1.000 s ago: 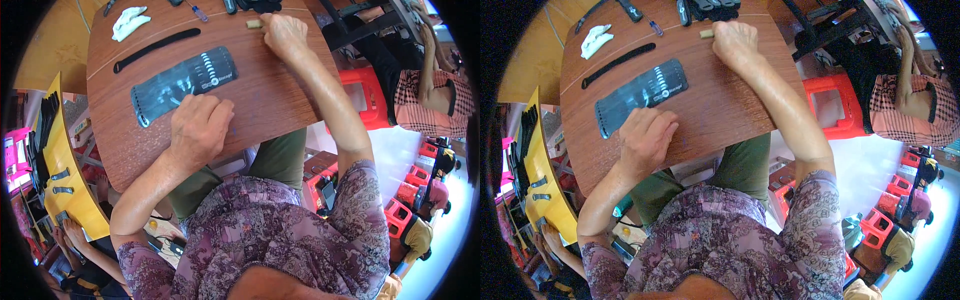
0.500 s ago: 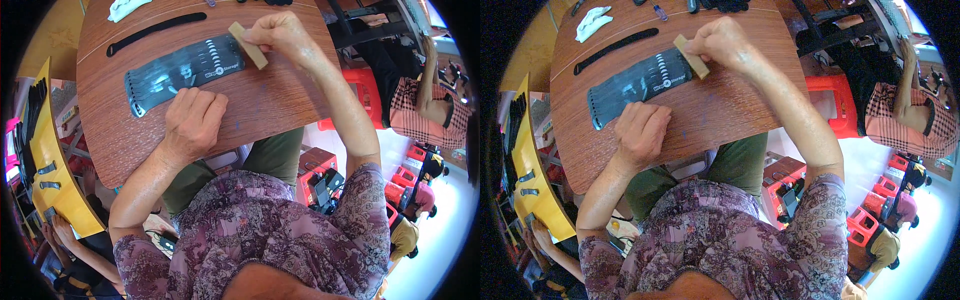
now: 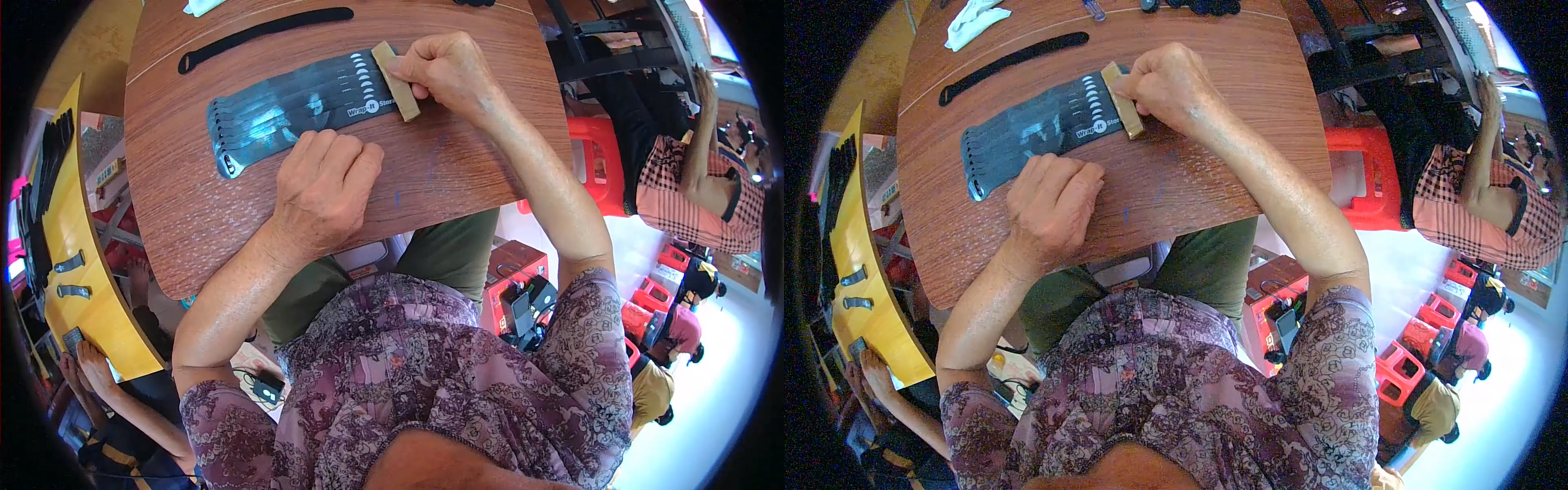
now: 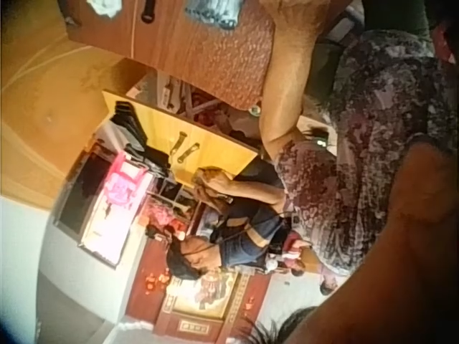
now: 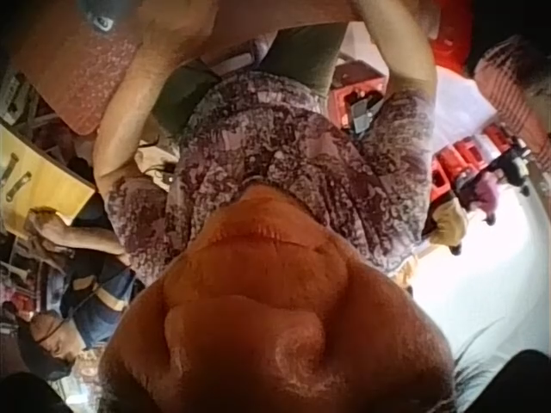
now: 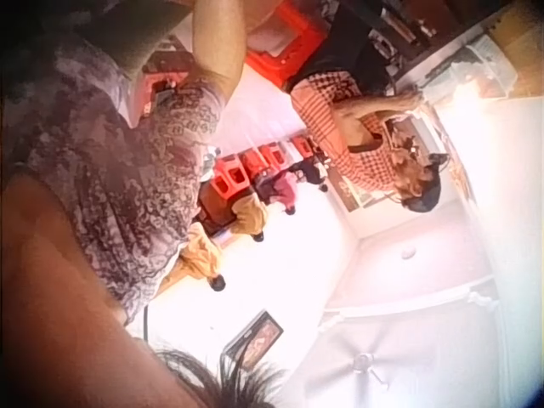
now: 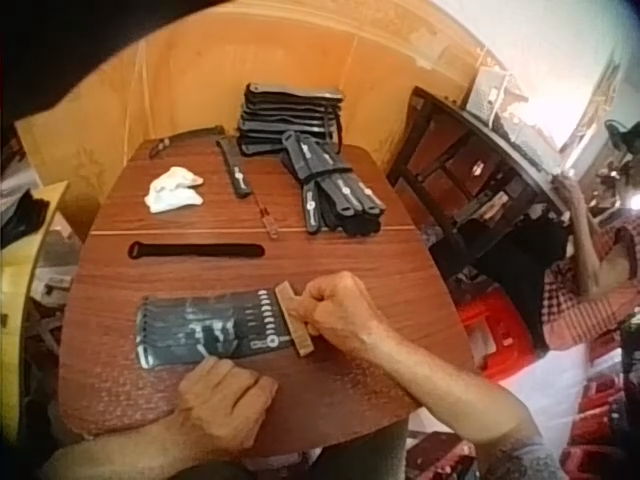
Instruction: Assembling textile components by attaching small black strips to a larger base material.
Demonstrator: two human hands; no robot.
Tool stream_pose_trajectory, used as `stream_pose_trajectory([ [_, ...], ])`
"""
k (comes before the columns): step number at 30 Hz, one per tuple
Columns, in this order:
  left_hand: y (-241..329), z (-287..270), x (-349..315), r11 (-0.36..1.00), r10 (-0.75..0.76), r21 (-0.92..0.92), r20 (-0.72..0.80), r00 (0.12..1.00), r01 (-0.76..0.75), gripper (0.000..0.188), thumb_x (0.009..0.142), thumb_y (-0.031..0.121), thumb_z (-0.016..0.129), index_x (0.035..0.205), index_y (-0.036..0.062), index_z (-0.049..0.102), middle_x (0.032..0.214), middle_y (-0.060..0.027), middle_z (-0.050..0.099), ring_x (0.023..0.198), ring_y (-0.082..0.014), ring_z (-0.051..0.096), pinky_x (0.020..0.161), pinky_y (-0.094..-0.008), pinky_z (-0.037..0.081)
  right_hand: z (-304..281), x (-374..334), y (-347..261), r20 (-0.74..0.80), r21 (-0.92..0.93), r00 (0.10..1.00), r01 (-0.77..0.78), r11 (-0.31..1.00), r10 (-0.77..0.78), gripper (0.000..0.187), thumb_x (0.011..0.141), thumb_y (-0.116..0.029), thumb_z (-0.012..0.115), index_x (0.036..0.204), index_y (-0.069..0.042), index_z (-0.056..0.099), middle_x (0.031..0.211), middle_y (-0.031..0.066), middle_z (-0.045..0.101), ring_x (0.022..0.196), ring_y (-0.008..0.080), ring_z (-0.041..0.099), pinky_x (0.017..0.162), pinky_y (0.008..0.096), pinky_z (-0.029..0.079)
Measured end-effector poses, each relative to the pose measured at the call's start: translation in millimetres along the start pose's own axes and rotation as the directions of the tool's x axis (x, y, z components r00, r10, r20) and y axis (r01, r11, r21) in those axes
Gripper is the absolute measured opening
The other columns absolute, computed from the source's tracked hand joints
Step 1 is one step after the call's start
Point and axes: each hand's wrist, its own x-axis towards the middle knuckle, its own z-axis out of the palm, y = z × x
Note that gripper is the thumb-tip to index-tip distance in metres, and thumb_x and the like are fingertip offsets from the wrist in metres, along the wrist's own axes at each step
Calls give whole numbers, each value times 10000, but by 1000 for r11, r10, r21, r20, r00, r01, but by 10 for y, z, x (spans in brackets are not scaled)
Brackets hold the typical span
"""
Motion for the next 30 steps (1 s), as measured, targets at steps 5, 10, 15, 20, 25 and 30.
stream_pose_trajectory([
  [5, 8, -35, 1, 999, -41, -29, 32, 999, 42, 215, 682, 7, 699, 883, 19, 623, 789, -85, 574, 678, -258, 549, 576, -354, 430, 27, 32, 61, -17, -71, 1000, 10, 997, -11, 256, 762, -251, 685, 645, -24, 694, 548, 97, 612, 525, 167, 591, 520, 334, 475],
  [10, 9, -43, 6, 999, -47, -26, 59, 997, 48, 218, 685, 13, 701, 889, 19, 625, 795, -84, 579, 681, -260, 551, 579, -355, 434, 23, 38, 83, -21, -94, 999, 34, 995, -37, 230, 763, -242, 682, 654, -40, 700, 557, 87, 615, 530, 158, 589, 518, 326, 469],
  [15, 8, -32, 3, 998, -46, -30, 53, 998, 47, 214, 686, 16, 704, 887, 20, 628, 794, -84, 582, 681, -261, 551, 581, -355, 437, -138, -7, 138, -6, 143, 1000, 12, 990, -11, 233, 841, -244, 689, 699, -60, 679, 553, -32, 539, 500, 38, 445, 449, 215, 325],
  [20, -3, 3, -7, 1000, -2, -17, -11, 1000, 2, 192, 661, 56, 600, 848, 9, 606, 748, -79, 500, 677, -231, 516, 582, -334, 418, -503, -16, 300, -193, -59, 981, 5, 998, -16, 279, 791, -275, 715, 691, -14, 699, 566, 48, 610, 524, 100, 549, 507, 283, 435],
  [25, 17, -19, 33, 1000, -4, -26, -1, 1000, 4, 188, 661, 33, 625, 846, 5, 609, 740, -79, 512, 664, -233, 519, 578, -334, 418, -639, 24, 480, -247, -303, 969, -54, 951, -24, 362, 797, -356, 707, 668, -19, 675, 593, 127, 631, 558, 243, 624, 557, 397, 479],
  [30, 35, -81, 53, 992, -65, -113, -16, 998, 62, 164, 691, 12, 672, 843, 8, 612, 728, -82, 542, 648, -247, 536, 570, -349, 423, -443, -143, 355, -372, -475, 858, 151, 867, -354, 339, 793, -366, 688, 717, -36, 667, 711, 190, 642, 727, 374, 643, 633, 449, 495],
])
